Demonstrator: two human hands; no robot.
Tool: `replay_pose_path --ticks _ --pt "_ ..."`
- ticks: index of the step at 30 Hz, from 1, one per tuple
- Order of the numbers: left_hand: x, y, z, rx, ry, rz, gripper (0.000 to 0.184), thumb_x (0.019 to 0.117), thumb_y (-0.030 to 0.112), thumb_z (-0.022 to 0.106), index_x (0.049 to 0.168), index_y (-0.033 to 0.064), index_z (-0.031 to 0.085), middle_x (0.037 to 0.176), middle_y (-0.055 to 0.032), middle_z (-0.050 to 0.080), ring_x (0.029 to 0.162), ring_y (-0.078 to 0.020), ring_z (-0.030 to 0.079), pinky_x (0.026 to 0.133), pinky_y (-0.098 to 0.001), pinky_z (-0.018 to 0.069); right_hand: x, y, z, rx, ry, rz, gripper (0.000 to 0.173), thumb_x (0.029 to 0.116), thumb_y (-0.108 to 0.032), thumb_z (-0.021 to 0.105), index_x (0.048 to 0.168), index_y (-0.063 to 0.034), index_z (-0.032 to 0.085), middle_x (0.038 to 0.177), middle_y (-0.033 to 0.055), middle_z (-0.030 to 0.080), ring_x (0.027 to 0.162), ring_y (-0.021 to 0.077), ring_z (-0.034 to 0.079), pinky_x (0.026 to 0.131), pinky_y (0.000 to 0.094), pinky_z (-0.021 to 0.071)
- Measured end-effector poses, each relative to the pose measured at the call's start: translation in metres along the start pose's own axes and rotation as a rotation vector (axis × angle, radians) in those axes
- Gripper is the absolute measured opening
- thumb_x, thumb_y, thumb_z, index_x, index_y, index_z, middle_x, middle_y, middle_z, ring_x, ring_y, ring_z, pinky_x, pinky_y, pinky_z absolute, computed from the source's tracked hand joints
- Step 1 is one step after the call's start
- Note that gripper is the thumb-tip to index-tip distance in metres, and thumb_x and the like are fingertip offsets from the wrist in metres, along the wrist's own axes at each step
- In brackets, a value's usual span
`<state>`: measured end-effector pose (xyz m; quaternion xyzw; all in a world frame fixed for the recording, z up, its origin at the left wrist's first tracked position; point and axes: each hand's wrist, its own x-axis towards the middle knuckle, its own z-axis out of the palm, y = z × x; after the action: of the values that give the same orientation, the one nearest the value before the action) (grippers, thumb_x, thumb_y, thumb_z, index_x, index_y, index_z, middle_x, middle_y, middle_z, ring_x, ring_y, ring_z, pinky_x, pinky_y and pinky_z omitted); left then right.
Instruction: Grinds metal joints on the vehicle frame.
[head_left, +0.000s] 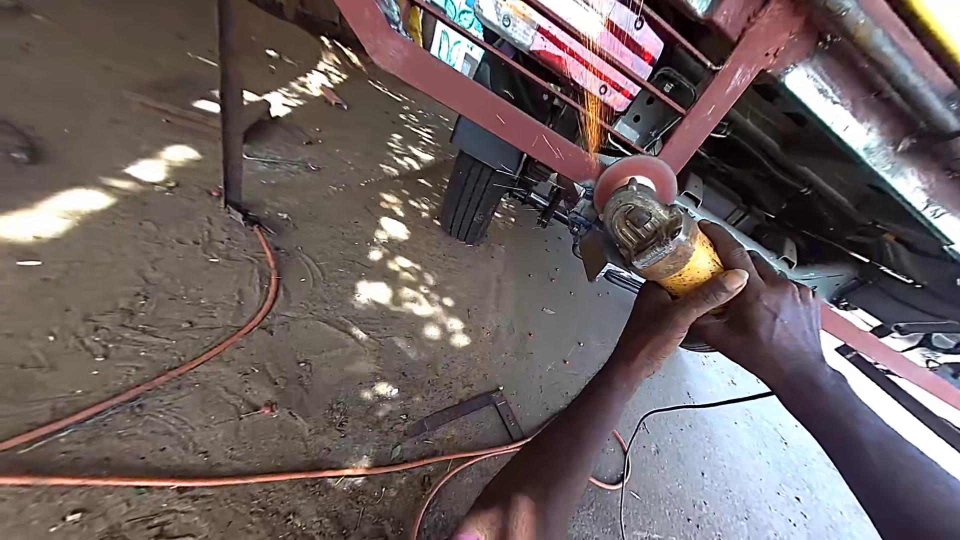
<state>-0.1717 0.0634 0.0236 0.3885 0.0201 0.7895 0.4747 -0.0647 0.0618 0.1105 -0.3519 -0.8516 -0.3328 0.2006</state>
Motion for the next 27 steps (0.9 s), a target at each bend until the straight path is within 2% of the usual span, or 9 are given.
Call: replay_pose_path --ticks 5,12,15,22,25,27 --pt "0.003 -0.001 0.002 -0.035 0.007 -0.023 0.052 0.0939 0.021 0.075 0.136 -0.001 0.053 0.122 -0.0183 0.065 0.114 -0.0256 0.065 0.102 -0.0467 0.0544 0.003 0.001 -0.004 0.002 -0.016 -0.003 0.088 0.0818 -0.049 0.068 0.16 -0.0272 0.035 0.112 0.0227 0.066 0.079 0.0471 0.065 0.056 0.0654 0.0464" --pt "0.006 -0.001 0.0 -0.035 -0.042 0.046 0.045 0.0959 0.015 0.072 0.133 -0.0024 0.054 0.121 -0.0182 0.065 0.113 -0.0246 0.065 0.102 -0.0458 0.054 0.006 0.002 -0.003 -0.014 0.003 -0.029 0.086 0.0836 -0.048 0.067 0.16 -0.0241 0.035 0.111 0.0236 0.066 0.081 0.048 0.066 0.058 0.0658 0.0464" --pt "0.007 -0.003 -0.002 -0.025 -0.057 0.053 0.05 0.095 0.016 0.073 0.137 -0.0013 0.052 0.126 -0.0179 0.064 0.118 -0.0246 0.063 0.106 -0.0464 0.0519 0.006 0.003 -0.002 -0.018 0.006 -0.024 0.085 0.0841 -0.049 0.065 0.16 -0.0246 0.036 0.114 0.0238 0.066 0.084 0.0483 0.066 0.059 0.0664 0.0472" --pt "0.009 -0.008 0.0 -0.062 -0.036 0.008 0.053 0.0939 0.016 0.075 0.138 -0.0014 0.05 0.126 -0.0186 0.064 0.117 -0.0258 0.064 0.104 -0.0477 0.0535 0.004 0.006 -0.003 -0.025 0.018 -0.035 0.086 0.0838 -0.046 0.068 0.16 -0.0258 0.035 0.116 0.0237 0.065 0.08 0.0479 0.066 0.056 0.0656 0.0462" --pt "0.006 -0.014 0.009 0.031 -0.046 -0.021 0.056 0.0927 0.023 0.077 0.138 0.0006 0.053 0.125 -0.0163 0.065 0.118 -0.0236 0.064 0.105 -0.0462 0.0531 -0.008 0.015 -0.007 -0.008 0.034 -0.01 0.084 0.085 -0.046 0.066 0.16 -0.0258 0.036 0.119 0.0238 0.066 0.085 0.0485 0.067 0.061 0.0673 0.0479" --pt "-0.002 -0.007 0.015 0.124 -0.068 -0.057 0.05 0.0933 0.028 0.076 0.133 0.0027 0.059 0.12 -0.0136 0.069 0.112 -0.0212 0.067 0.1 -0.0448 0.0558 -0.015 0.021 -0.008 0.022 0.07 0.01 0.082 0.085 -0.047 0.065 0.158 -0.0231 0.038 0.12 0.0244 0.067 0.087 0.0487 0.067 0.063 0.0678 0.0479"
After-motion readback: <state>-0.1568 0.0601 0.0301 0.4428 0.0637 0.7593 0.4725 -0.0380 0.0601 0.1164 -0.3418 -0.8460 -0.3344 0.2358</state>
